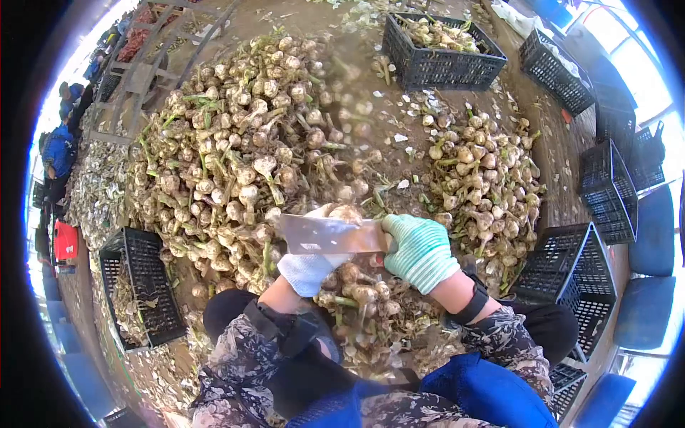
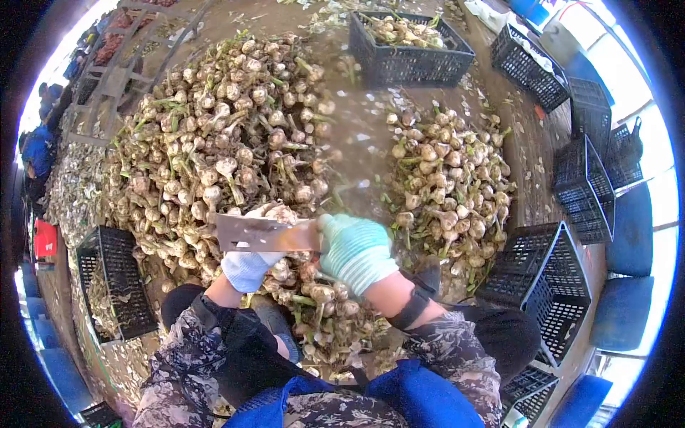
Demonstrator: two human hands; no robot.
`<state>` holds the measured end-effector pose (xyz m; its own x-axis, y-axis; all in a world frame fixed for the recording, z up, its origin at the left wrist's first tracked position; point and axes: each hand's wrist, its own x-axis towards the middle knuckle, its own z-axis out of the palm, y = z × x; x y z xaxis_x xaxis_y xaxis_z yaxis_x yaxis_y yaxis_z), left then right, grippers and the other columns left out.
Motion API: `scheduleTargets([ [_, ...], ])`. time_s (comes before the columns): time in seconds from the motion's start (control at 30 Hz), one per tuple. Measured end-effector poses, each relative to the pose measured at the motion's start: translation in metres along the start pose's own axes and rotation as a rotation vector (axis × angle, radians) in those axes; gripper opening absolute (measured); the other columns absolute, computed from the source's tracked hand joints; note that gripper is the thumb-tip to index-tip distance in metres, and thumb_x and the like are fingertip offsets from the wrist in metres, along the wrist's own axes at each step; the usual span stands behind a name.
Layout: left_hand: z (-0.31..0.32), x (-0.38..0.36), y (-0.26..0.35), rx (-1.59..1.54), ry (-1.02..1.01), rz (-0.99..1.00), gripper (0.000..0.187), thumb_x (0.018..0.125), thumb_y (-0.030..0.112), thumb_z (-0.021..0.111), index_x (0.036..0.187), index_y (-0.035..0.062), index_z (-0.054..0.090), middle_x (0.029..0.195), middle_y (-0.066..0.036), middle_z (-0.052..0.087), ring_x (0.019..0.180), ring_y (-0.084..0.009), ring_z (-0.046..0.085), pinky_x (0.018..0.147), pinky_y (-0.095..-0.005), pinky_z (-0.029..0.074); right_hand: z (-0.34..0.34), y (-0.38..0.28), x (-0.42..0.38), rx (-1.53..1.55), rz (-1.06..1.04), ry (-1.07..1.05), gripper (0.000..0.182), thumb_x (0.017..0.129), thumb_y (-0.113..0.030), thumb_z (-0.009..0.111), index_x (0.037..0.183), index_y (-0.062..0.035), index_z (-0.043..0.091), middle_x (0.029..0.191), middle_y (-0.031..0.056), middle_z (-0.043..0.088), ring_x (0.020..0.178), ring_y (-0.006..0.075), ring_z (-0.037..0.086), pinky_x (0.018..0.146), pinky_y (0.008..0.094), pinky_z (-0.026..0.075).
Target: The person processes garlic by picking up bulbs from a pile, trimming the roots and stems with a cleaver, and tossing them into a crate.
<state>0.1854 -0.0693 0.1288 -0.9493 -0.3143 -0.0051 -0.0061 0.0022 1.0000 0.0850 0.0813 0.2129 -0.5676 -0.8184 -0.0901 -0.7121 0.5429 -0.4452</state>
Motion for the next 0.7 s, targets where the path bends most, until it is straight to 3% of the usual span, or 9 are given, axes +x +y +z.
scheduleTargets([
  [0.07, 0.001, 0.002, 0.008, 0.272, -0.012, 0.023, 0.046, 0.068, 0.009, 0.065, 0.108, 0.0020, 0.042, 0.091, -0.008, 0.057, 0.083, -0.0170, 0.056, 0.067, -0.0273, 0.048, -0.002, 0.002, 0.000, 0.000, -0.013, -0.031, 0.022, 0.061, -0.019, 0.063, 0.079, -0.0077, 0.056, 0.068, 0.0134, 0.056, 0.067, 0.0320, 0.056, 0.059, 0.0388, 0.045],
  [0.17, -0.013, 0.001, -0.021, 0.407, -0.182, 0.377, 0.032, 0.073, 0.008, 0.059, 0.103, 0.0031, 0.046, 0.091, -0.011, 0.055, 0.080, -0.0183, 0.055, 0.070, -0.0327, 0.049, -0.002, 0.010, 0.003, -0.065, 0.082, -0.136, 0.022, 0.066, -0.019, 0.060, 0.085, -0.0077, 0.058, 0.072, 0.0142, 0.059, 0.067, 0.0281, 0.058, 0.061, 0.0370, 0.047],
  [0.27, 0.001, -0.001, 0.059, 0.622, 0.146, 0.465, 0.038, 0.063, 0.011, 0.067, 0.095, 0.0010, 0.049, 0.081, -0.010, 0.057, 0.076, -0.0178, 0.056, 0.068, -0.0315, 0.049, 0.000, 0.062, 0.018, -0.084, 0.386, -0.338, 0.027, 0.074, -0.021, 0.056, 0.092, -0.0017, 0.057, 0.080, 0.0171, 0.060, 0.076, 0.0262, 0.060, 0.070, 0.0342, 0.048],
  [0.33, -0.002, 0.007, 0.042, 0.558, 0.340, 0.444, 0.048, 0.055, 0.008, 0.071, 0.096, 0.0014, 0.048, 0.079, -0.009, 0.056, 0.074, -0.0176, 0.056, 0.069, -0.0295, 0.049, 0.023, 0.095, 0.013, 0.000, 0.591, -0.278, 0.033, 0.076, -0.017, 0.057, 0.104, -0.0016, 0.052, 0.094, 0.0137, 0.059, 0.086, 0.0235, 0.058, 0.076, 0.0300, 0.046],
  [0.43, 0.000, 0.020, 0.040, -0.196, 0.300, 0.005, 0.033, 0.068, 0.012, 0.064, 0.095, 0.0018, 0.049, 0.076, -0.009, 0.055, 0.067, -0.0171, 0.054, 0.065, -0.0296, 0.048, 0.024, 0.059, 0.020, 0.398, 0.630, -0.273, 0.036, 0.081, -0.008, 0.049, 0.116, -0.0036, 0.042, 0.102, 0.0055, 0.056, 0.079, 0.0108, 0.054, 0.068, 0.0206, 0.046],
  [0.5, -0.005, 0.030, 0.037, -0.709, 0.320, -0.232, 0.024, 0.081, 0.024, 0.052, 0.089, 0.0017, 0.051, 0.074, -0.009, 0.054, 0.067, -0.0172, 0.052, 0.055, -0.0331, 0.045, 0.050, 0.061, 0.018, 0.773, 0.637, -0.105, 0.035, 0.075, -0.008, 0.058, 0.107, -0.0015, 0.047, 0.083, 0.0046, 0.056, 0.064, 0.0096, 0.050, 0.059, 0.0196, 0.046],
  [0.57, -0.015, 0.031, 0.044, -0.781, 0.212, -0.206, 0.020, 0.082, 0.019, 0.049, 0.096, 0.0043, 0.050, 0.077, -0.009, 0.054, 0.068, -0.0153, 0.052, 0.055, -0.0294, 0.045, 0.049, 0.026, 0.009, 1.179, 0.660, -0.013, 0.030, 0.068, -0.010, 0.067, 0.094, -0.0032, 0.052, 0.074, 0.0034, 0.055, 0.058, 0.0099, 0.049, 0.054, 0.0213, 0.046],
  [0.6, -0.010, 0.030, 0.060, -0.758, 0.403, -0.322, 0.020, 0.082, 0.012, 0.047, 0.101, 0.0045, 0.047, 0.083, -0.009, 0.054, 0.069, -0.0169, 0.052, 0.059, -0.0283, 0.045, 0.058, 0.014, 0.000, 1.342, 0.615, 0.020, 0.029, 0.064, -0.011, 0.071, 0.086, -0.0046, 0.053, 0.070, 0.0028, 0.054, 0.055, 0.0101, 0.049, 0.052, 0.0220, 0.046],
  [0.7, -0.016, 0.025, 0.008, -0.040, 0.484, -0.046, 0.026, 0.077, 0.004, 0.047, 0.104, 0.0030, 0.044, 0.093, -0.011, 0.052, 0.075, -0.0213, 0.054, 0.065, -0.0292, 0.047, 0.098, -0.026, -0.009, 1.409, 0.356, 0.253, 0.030, 0.060, -0.013, 0.075, 0.078, -0.0046, 0.052, 0.069, 0.0005, 0.054, 0.054, 0.0084, 0.047, 0.051, 0.0217, 0.044],
])
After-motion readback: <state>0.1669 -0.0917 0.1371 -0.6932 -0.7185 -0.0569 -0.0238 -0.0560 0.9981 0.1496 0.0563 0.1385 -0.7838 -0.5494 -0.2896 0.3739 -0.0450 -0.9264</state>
